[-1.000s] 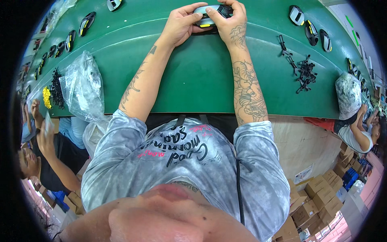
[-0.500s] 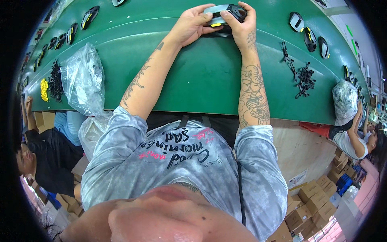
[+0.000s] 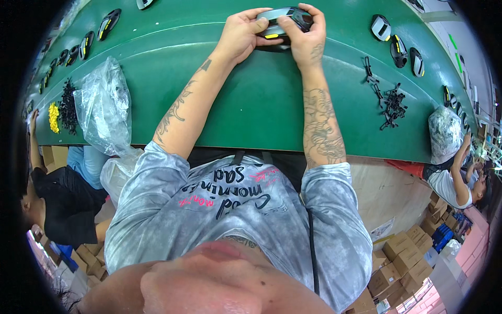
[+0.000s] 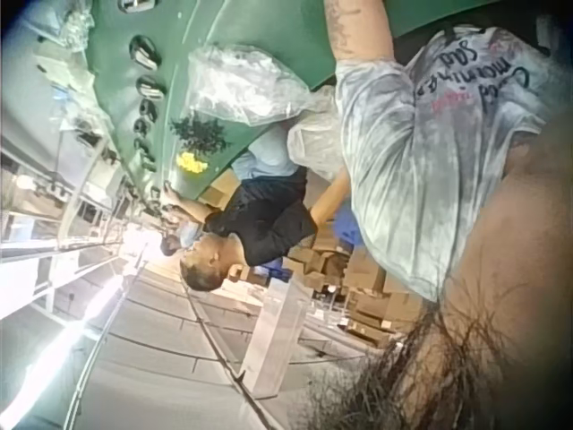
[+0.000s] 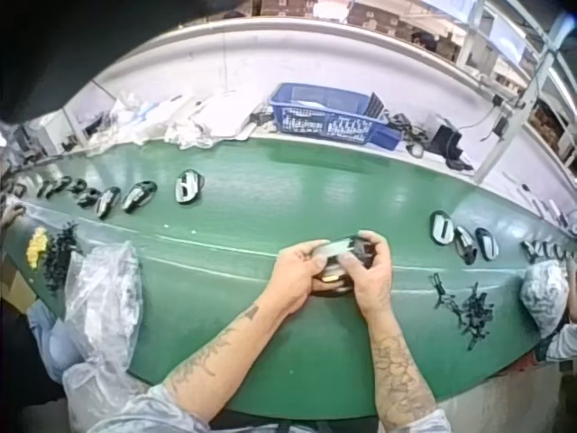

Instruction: The person assembles small plastic components by hand, then places the assembled components into individual packaging bags.

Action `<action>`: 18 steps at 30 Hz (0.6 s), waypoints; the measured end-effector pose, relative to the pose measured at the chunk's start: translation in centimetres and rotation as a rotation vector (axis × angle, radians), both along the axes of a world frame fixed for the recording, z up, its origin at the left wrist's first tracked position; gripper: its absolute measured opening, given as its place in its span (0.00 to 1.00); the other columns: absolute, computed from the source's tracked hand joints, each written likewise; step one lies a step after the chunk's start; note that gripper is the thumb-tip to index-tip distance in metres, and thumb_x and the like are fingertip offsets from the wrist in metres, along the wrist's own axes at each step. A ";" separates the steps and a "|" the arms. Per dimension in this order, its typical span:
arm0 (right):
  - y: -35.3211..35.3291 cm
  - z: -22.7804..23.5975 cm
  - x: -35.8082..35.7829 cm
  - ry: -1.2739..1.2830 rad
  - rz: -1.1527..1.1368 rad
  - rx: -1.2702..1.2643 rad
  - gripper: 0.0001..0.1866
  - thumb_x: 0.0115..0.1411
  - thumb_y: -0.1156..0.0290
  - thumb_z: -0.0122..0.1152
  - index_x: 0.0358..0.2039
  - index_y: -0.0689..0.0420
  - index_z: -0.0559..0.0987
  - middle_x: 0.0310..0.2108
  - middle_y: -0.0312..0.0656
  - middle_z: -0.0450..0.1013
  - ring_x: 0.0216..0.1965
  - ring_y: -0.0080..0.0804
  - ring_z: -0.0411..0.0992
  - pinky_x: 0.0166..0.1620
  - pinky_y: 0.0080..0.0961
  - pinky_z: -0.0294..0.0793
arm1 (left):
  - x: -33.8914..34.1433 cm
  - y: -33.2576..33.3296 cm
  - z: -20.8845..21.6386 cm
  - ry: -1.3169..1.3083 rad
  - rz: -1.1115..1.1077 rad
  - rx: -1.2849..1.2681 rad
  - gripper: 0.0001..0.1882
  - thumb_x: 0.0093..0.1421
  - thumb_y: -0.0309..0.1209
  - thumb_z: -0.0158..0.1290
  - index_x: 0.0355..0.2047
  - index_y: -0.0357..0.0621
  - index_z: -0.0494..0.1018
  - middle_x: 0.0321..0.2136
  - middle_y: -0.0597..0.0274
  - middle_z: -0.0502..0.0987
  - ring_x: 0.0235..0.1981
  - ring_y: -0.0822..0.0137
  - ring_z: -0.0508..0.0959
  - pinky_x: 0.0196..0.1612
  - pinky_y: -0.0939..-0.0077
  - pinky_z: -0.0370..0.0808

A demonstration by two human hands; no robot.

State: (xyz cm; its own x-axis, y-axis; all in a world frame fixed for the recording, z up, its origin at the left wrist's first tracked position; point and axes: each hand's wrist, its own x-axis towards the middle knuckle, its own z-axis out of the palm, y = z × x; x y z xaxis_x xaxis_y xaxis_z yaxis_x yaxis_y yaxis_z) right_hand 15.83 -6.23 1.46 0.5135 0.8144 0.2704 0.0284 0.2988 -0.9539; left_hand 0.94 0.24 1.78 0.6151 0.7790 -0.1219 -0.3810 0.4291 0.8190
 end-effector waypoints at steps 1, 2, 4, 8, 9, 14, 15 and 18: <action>0.0 0.1 0.6 0.267 0.160 0.024 0.25 0.61 0.72 0.71 0.54 0.65 0.72 0.43 0.40 0.75 0.43 0.25 0.74 0.48 0.23 0.77 | -0.1 0.0 0.2 0.004 -0.001 0.003 0.16 0.72 0.20 0.47 0.57 0.28 0.70 0.51 0.46 0.76 0.50 0.55 0.81 0.52 0.52 0.86; -0.3 0.2 1.2 0.251 0.256 0.023 0.25 0.65 0.71 0.67 0.59 0.60 0.68 0.47 0.41 0.73 0.48 0.28 0.72 0.54 0.28 0.74 | -0.2 -0.1 0.4 -0.052 -0.019 -0.069 0.16 0.72 0.20 0.46 0.58 0.28 0.69 0.51 0.47 0.76 0.49 0.55 0.81 0.52 0.52 0.86; -0.3 0.2 1.3 0.094 0.207 0.074 0.25 0.65 0.70 0.68 0.59 0.60 0.69 0.47 0.41 0.73 0.48 0.28 0.72 0.54 0.28 0.74 | -0.5 0.3 0.3 -0.103 -0.036 -0.137 0.16 0.72 0.20 0.46 0.58 0.28 0.69 0.50 0.47 0.76 0.49 0.55 0.81 0.51 0.53 0.87; -0.2 -0.2 0.5 -0.056 0.052 0.040 0.23 0.64 0.72 0.68 0.56 0.63 0.70 0.44 0.40 0.75 0.44 0.27 0.74 0.51 0.26 0.75 | -0.4 0.1 -0.2 -0.063 -0.081 0.117 0.24 0.64 0.21 0.58 0.59 0.31 0.67 0.49 0.49 0.76 0.44 0.59 0.83 0.48 0.60 0.86; -0.3 -0.3 0.5 -0.020 -0.007 -0.049 0.19 0.64 0.74 0.66 0.53 0.65 0.73 0.41 0.39 0.76 0.40 0.26 0.75 0.47 0.25 0.78 | -0.2 -0.5 -0.2 0.140 -0.006 0.356 0.28 0.60 0.22 0.62 0.60 0.33 0.66 0.49 0.50 0.76 0.43 0.61 0.83 0.47 0.63 0.86; -0.1 0.6 0.4 0.395 -0.049 -0.066 0.15 0.58 0.73 0.70 0.43 0.64 0.77 0.35 0.38 0.77 0.36 0.24 0.75 0.42 0.21 0.76 | 0.2 -2.5 -0.4 0.471 0.234 1.046 0.35 0.48 0.27 0.71 0.57 0.38 0.70 0.50 0.51 0.76 0.48 0.57 0.80 0.50 0.65 0.81; 0.1 0.3 0.5 0.360 -0.118 -0.051 0.11 0.61 0.75 0.67 0.43 0.64 0.78 0.33 0.37 0.77 0.33 0.24 0.76 0.39 0.22 0.77 | 0.1 -2.2 -0.1 0.502 0.231 1.124 0.36 0.46 0.29 0.71 0.56 0.39 0.71 0.49 0.52 0.76 0.50 0.54 0.78 0.53 0.63 0.78; 0.3 -2.4 2.7 0.118 -0.220 -0.122 0.11 0.67 0.66 0.63 0.40 0.61 0.80 0.31 0.35 0.76 0.34 0.22 0.74 0.39 0.20 0.74 | 0.6 -2.1 0.6 0.590 0.229 1.315 0.36 0.45 0.34 0.71 0.55 0.41 0.72 0.48 0.52 0.76 0.52 0.50 0.76 0.56 0.58 0.74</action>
State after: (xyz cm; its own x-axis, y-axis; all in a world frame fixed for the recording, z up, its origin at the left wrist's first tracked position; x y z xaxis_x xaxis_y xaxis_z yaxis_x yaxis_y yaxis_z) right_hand 18.49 -5.90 -0.90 0.7040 0.7024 0.1050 -0.0335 0.1804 -0.9830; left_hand 1.50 -1.88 2.36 0.5788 0.5971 0.5553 0.1869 -0.7600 0.6224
